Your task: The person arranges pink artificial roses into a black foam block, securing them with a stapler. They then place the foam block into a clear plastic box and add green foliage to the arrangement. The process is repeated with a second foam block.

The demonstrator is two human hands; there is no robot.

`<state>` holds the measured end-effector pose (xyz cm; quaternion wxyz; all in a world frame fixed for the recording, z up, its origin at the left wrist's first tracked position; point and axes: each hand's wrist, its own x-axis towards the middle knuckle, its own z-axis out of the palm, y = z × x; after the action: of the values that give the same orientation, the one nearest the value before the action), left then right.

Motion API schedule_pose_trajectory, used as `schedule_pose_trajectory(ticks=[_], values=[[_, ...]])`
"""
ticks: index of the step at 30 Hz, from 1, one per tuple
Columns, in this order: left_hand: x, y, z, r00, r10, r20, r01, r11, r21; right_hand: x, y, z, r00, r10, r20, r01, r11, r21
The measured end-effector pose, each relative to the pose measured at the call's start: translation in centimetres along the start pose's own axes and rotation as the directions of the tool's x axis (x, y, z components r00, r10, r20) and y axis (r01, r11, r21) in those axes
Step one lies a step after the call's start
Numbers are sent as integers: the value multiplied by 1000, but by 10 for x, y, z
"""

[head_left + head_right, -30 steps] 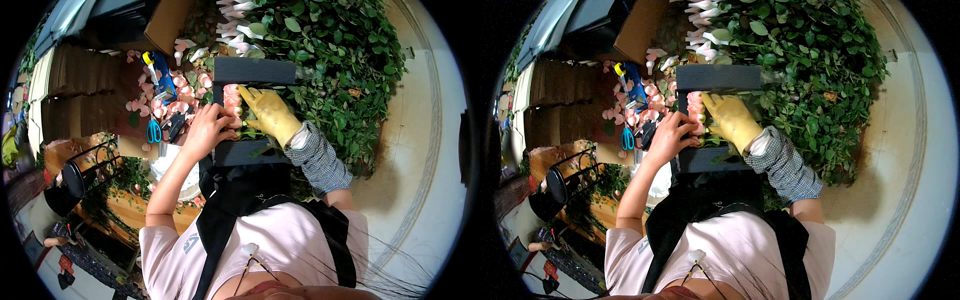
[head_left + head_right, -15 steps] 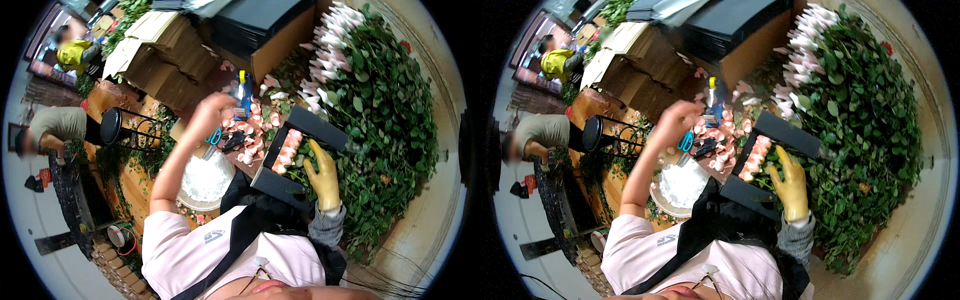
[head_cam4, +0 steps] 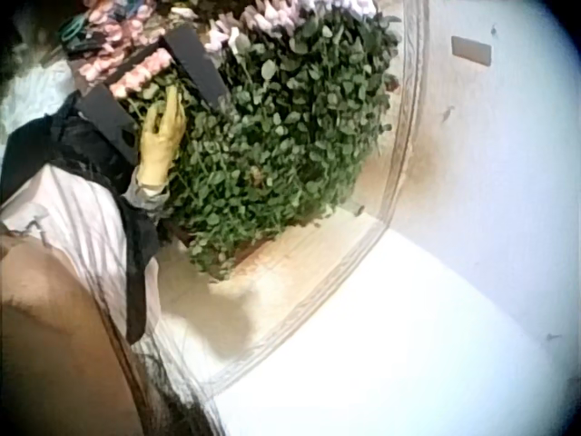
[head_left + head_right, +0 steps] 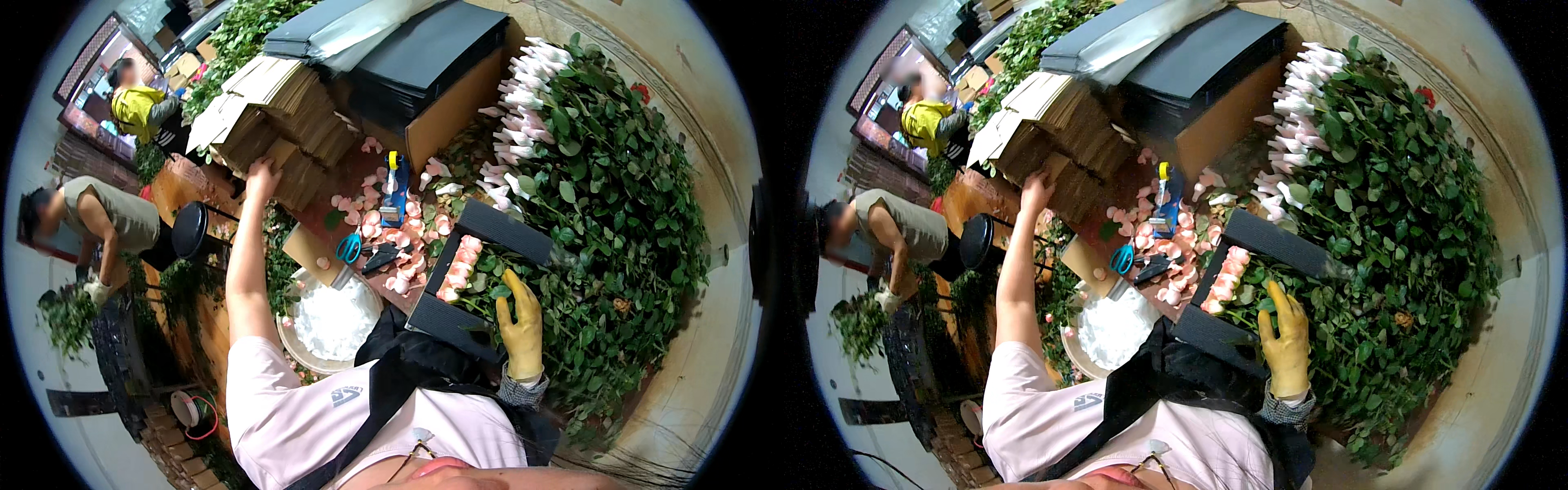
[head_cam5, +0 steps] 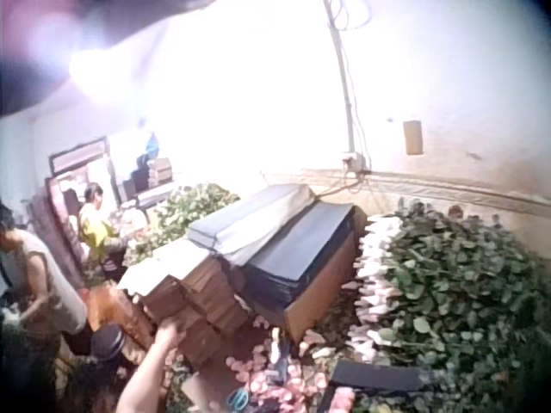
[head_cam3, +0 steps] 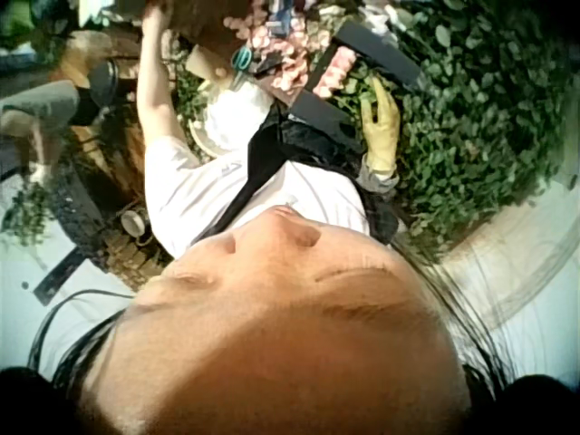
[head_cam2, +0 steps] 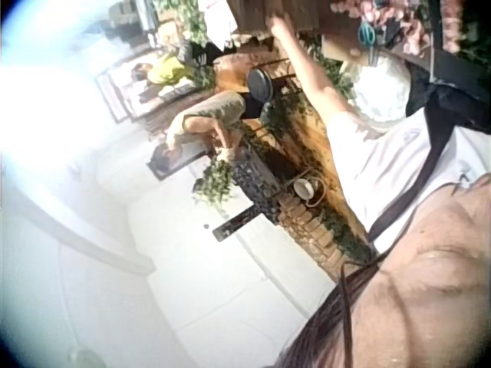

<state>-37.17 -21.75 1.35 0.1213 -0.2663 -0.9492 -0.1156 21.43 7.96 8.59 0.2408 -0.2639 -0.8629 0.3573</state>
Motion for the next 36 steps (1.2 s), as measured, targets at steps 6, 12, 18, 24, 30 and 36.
schedule_pose_trajectory(ticks=[6, 12, 18, 24, 30, 36], values=[[6, -52, -32, 965, -127, 229, 161, 978, -135, -7, 0, 5, 1000, 20, -11, -19, 998, 58], [3, -9, -41, 989, -131, 66, 126, 989, 80, -10, 7, 10, 1000, 28, -1, -28, 999, -37], [-16, 37, -72, 988, -99, -119, 76, 980, -183, -8, -14, 6, 998, -8, -69, -1, 991, -132], [-121, 140, -85, 952, 126, 279, 234, 290, -928, -10, -68, 21, 980, 193, 43, -196, 926, 322], [-248, 267, -45, 796, 404, 450, 421, 165, -892, -29, -83, 88, 840, 476, 261, -510, 527, 679], [-225, 278, -38, 881, 380, 281, 208, 221, -953, 7, -19, 28, 806, 581, 112, -555, 676, 485]])
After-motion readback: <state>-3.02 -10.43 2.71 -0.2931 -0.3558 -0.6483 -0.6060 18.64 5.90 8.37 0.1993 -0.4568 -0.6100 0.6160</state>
